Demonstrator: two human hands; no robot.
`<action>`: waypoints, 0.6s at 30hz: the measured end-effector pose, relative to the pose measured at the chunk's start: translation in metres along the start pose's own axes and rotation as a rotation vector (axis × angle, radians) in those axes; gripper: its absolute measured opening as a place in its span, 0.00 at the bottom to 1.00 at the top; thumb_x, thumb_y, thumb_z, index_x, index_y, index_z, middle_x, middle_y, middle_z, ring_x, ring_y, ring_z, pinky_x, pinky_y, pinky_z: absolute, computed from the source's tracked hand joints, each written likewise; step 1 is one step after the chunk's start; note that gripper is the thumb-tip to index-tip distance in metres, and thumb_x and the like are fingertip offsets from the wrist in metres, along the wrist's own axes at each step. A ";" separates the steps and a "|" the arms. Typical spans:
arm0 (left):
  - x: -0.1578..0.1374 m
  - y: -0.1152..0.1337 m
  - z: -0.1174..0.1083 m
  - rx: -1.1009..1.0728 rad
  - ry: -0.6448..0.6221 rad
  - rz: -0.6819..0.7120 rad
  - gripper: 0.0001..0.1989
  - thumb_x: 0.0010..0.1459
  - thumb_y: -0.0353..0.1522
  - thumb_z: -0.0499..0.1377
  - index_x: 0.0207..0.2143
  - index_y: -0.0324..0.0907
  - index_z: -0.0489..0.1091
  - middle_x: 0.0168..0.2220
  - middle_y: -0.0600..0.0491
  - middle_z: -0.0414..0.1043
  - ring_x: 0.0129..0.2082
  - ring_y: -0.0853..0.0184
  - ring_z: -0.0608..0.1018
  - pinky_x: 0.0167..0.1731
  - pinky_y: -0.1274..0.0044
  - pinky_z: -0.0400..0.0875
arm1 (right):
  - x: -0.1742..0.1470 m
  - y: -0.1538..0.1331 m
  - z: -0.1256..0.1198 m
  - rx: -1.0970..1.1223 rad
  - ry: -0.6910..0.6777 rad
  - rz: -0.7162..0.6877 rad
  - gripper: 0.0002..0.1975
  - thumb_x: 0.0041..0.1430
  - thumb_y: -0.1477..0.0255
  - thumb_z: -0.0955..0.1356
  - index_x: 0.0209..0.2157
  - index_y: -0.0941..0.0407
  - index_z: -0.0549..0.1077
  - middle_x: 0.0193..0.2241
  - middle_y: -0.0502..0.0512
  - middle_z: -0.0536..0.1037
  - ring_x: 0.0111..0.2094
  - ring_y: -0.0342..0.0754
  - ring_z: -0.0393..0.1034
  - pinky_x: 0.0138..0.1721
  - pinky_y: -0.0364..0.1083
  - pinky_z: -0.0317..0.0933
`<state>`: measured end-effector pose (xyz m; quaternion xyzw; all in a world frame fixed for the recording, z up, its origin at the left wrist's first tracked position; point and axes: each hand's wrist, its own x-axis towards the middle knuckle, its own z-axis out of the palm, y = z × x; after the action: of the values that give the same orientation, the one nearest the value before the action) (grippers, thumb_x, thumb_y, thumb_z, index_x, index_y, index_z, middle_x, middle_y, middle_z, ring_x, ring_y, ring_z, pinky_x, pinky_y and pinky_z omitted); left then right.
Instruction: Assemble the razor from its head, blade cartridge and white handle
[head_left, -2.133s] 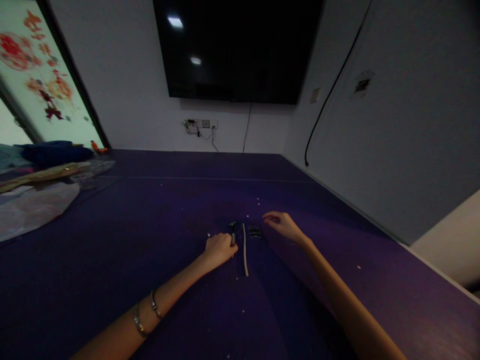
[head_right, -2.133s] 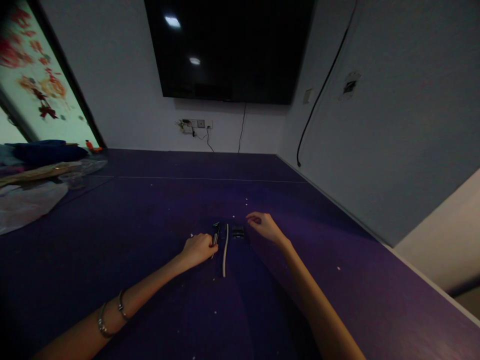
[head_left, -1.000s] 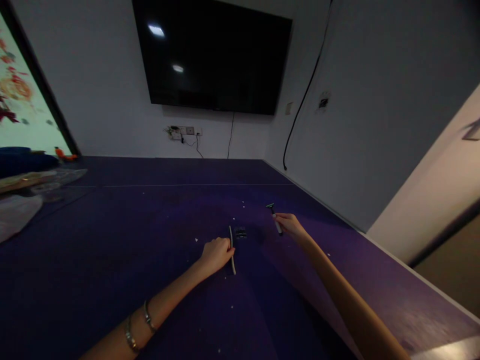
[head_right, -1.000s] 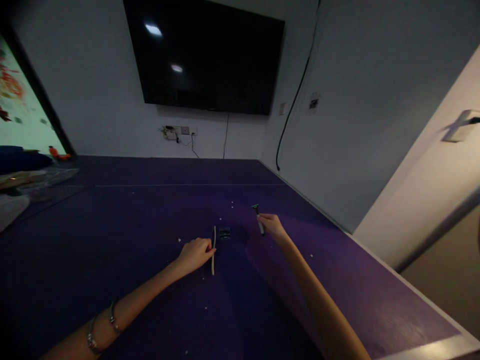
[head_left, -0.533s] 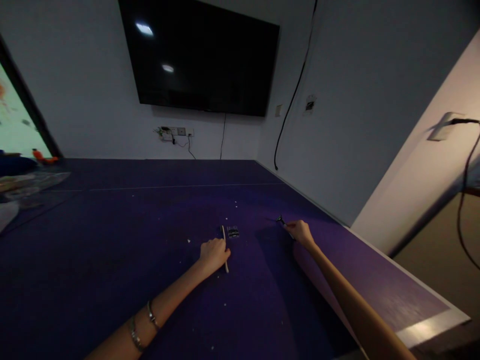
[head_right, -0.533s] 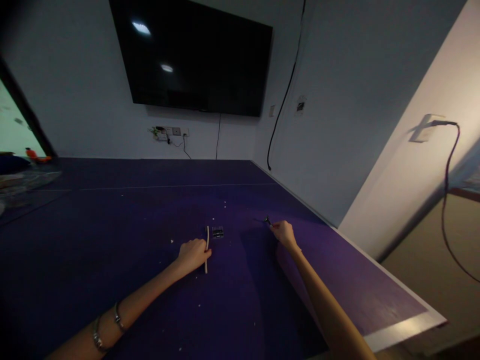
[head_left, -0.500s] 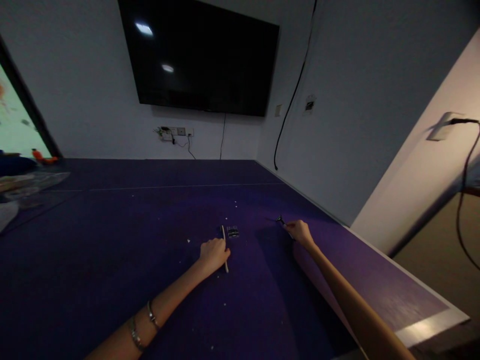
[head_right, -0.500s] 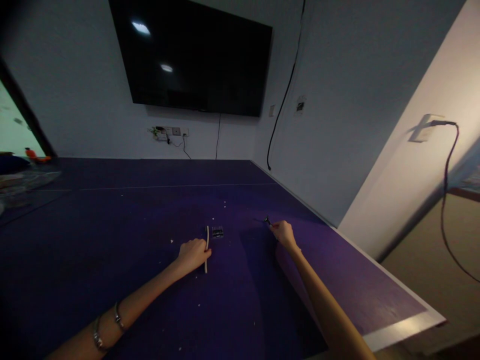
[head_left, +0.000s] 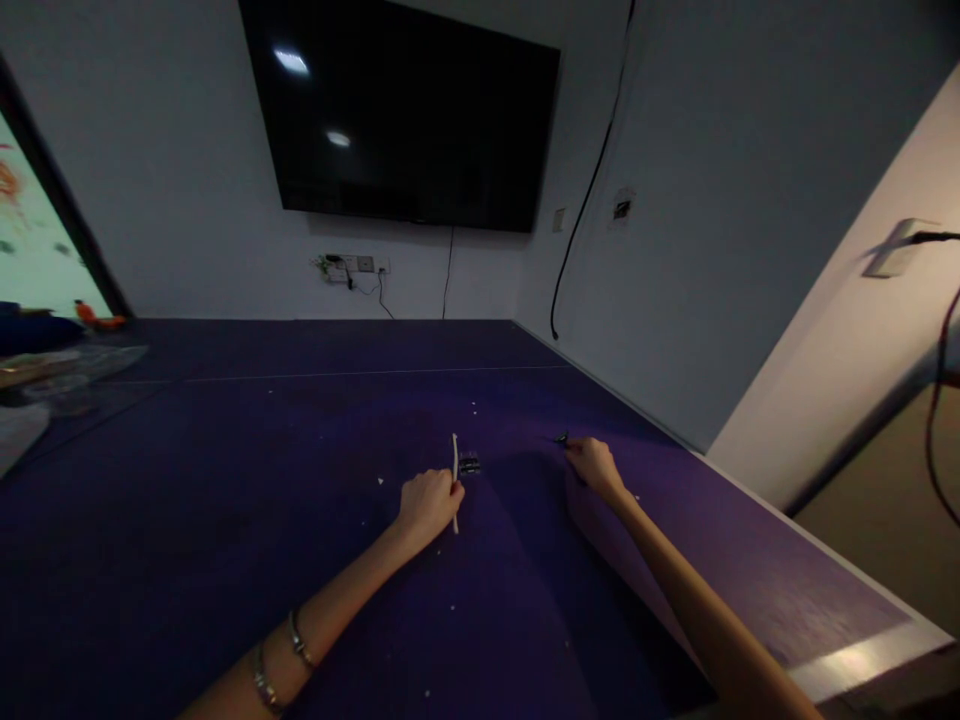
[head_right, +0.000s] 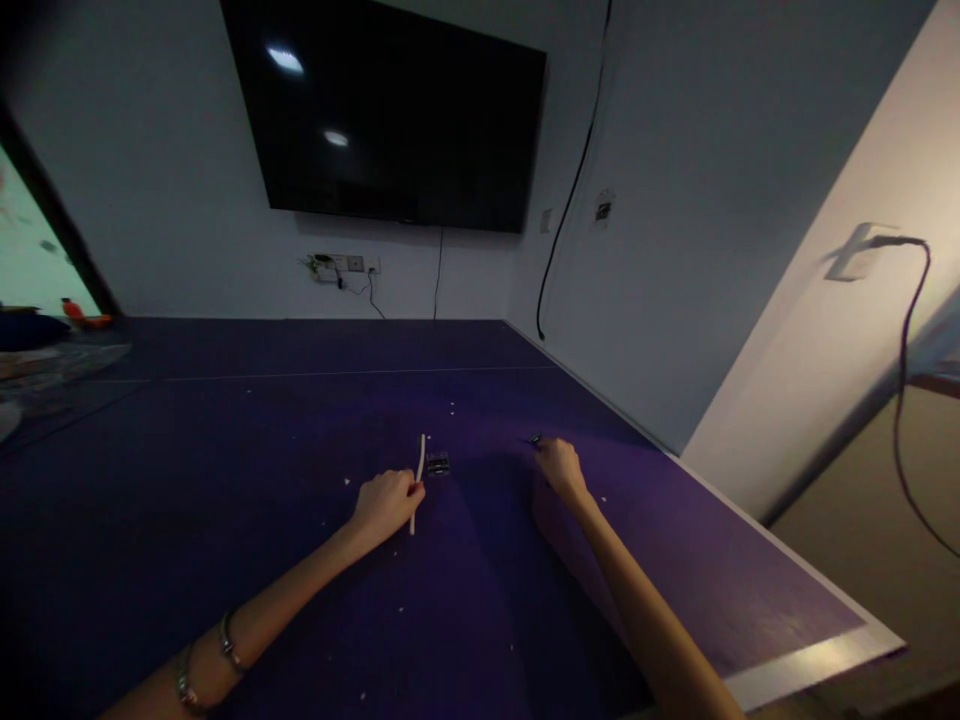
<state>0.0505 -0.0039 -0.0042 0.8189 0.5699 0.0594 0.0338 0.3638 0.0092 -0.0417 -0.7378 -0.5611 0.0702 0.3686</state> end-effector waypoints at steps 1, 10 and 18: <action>-0.001 0.004 -0.003 -0.004 0.010 0.008 0.18 0.60 0.37 0.45 0.35 0.39 0.72 0.36 0.46 0.76 0.38 0.60 0.77 0.35 0.73 0.68 | -0.003 -0.011 0.004 0.048 -0.013 -0.014 0.08 0.46 0.73 0.67 0.28 0.57 0.78 0.27 0.58 0.79 0.32 0.53 0.74 0.30 0.45 0.64; -0.011 0.046 -0.010 -0.044 0.097 0.148 0.15 0.60 0.35 0.46 0.40 0.40 0.69 0.35 0.44 0.75 0.37 0.57 0.77 0.36 0.69 0.68 | -0.052 -0.114 0.043 0.984 -0.412 0.211 0.13 0.41 0.67 0.73 0.31 0.57 0.75 0.24 0.51 0.77 0.23 0.42 0.71 0.26 0.42 0.67; -0.011 0.047 -0.004 -0.123 0.125 0.252 0.18 0.61 0.42 0.44 0.38 0.41 0.67 0.37 0.47 0.73 0.38 0.59 0.76 0.37 0.69 0.68 | -0.043 -0.102 0.029 0.904 -0.309 0.188 0.13 0.39 0.67 0.73 0.30 0.59 0.77 0.22 0.52 0.77 0.22 0.43 0.70 0.25 0.43 0.66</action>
<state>0.0905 -0.0304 0.0051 0.8749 0.4591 0.1488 0.0404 0.2543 -0.0047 -0.0125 -0.5324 -0.4535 0.4483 0.5566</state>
